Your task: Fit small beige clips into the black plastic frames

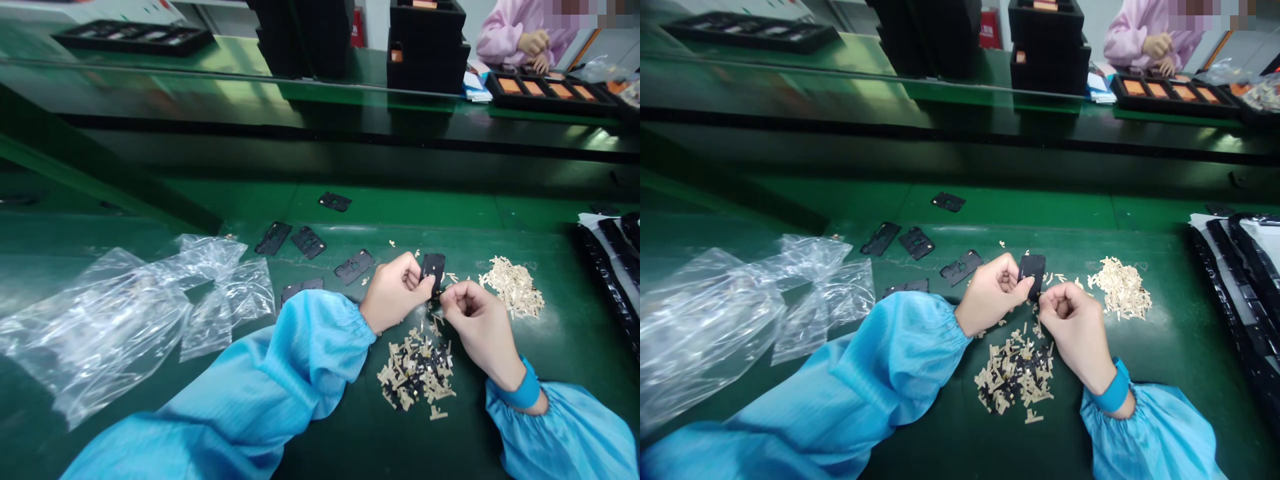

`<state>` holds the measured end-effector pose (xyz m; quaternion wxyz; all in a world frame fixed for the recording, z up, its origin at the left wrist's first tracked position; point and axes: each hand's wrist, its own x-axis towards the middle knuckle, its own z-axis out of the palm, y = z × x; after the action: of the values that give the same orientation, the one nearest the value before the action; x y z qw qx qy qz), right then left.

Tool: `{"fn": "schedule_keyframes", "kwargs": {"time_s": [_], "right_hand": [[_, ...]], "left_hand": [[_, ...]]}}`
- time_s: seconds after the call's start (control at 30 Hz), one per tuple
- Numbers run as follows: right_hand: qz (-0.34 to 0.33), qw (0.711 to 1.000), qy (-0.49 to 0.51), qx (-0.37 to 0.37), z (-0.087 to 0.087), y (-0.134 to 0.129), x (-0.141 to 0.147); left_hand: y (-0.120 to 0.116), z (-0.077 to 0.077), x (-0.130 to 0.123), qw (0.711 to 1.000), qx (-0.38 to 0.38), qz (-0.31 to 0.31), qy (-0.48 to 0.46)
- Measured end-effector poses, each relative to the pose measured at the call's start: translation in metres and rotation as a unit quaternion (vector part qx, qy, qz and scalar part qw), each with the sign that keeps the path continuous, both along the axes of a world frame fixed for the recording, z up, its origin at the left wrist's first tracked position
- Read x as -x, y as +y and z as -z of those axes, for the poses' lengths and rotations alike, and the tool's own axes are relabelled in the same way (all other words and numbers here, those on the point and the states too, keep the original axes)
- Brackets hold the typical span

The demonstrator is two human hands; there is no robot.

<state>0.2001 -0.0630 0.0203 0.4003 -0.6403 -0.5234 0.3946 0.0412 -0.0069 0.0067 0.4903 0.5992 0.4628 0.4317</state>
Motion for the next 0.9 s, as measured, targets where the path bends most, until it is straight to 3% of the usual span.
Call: {"fn": "schedule_keyframes", "kwargs": {"time_s": [0.33, 0.9], "right_hand": [[-0.005, 1.000, -0.001, -0.020, -0.0022, 0.0008, -0.0035], [-0.004, 0.999, 0.030, 0.018, -0.0057, 0.0034, -0.0028]], "left_hand": [[0.0004, -0.0027, 0.0008, 1.000, 0.025, 0.008, -0.003], [0.0007, -0.0055, 0.0004, 0.999, 0.044, 0.021, -0.024]]}}
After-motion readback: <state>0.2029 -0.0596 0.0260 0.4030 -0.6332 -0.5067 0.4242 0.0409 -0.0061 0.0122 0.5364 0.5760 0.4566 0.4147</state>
